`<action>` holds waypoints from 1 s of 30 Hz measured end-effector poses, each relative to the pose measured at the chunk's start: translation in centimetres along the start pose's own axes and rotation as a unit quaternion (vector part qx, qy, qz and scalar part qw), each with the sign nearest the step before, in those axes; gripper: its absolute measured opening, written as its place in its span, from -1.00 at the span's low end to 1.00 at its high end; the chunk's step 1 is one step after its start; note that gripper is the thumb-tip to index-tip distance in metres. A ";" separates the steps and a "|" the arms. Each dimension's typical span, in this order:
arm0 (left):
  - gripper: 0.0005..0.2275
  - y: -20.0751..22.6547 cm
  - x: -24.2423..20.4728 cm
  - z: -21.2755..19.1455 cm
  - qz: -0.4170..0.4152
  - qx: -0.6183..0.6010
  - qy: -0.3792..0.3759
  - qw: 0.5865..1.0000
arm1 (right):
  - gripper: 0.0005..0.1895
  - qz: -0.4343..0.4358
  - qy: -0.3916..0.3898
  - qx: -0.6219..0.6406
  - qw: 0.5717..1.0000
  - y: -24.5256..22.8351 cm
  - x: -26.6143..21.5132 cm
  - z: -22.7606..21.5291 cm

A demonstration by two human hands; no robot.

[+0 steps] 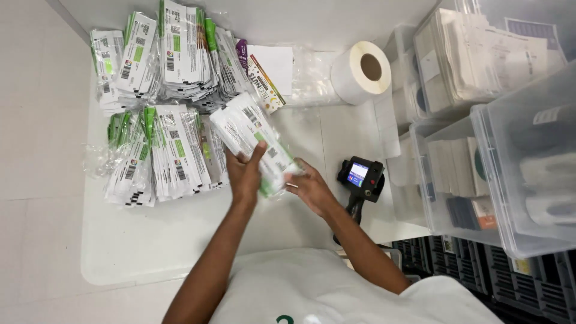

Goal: The person scans barcodes on small white labels with a handheld barcode scanner, then stacks the scanned labels into neat piles. The person also handles clear plastic bags and a roll of paper towels on the table.

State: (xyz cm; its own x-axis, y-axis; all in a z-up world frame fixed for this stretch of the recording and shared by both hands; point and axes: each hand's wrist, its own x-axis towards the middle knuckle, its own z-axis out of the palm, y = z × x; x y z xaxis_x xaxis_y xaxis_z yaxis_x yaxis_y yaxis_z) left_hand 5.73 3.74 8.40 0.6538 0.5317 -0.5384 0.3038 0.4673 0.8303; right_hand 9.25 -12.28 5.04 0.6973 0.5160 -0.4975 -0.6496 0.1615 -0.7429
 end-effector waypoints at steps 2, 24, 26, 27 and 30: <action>-0.03 -5.4 2.9 -3.5 0.021 0.050 -0.042 0.998 | -0.50 -0.053 -0.013 -0.079 0.995 0.9 -0.5 -2.7; -0.85 -13.7 -10.2 -9.7 0.080 0.489 -0.360 0.790 | -0.15 0.207 -0.407 -0.565 0.687 5.6 -9.0 -4.4; -0.82 -14.9 -9.4 -9.6 0.065 0.449 -0.352 0.819 | -0.22 0.190 -0.398 -0.591 0.675 6.7 -9.2 -4.5; -0.77 -15.5 -9.0 -9.5 0.049 0.407 -0.344 0.845 | -0.30 0.175 -0.387 -0.616 0.663 7.2 -9.2 -4.6; -0.72 -17.1 -9.6 -8.7 0.034 0.372 -0.363 0.853 | -0.38 0.159 -0.374 -0.635 0.657 5.9 -9.7 -5.1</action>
State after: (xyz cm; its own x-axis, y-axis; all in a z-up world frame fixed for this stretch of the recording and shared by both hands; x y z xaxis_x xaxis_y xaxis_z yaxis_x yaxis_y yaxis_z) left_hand -11.81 -3.19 -1.87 0.8624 -0.1653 -0.4786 0.4272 -0.2698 0.8630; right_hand 0.24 -20.66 3.19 -0.0661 0.6998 -0.7113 0.3807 -0.6413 -0.6662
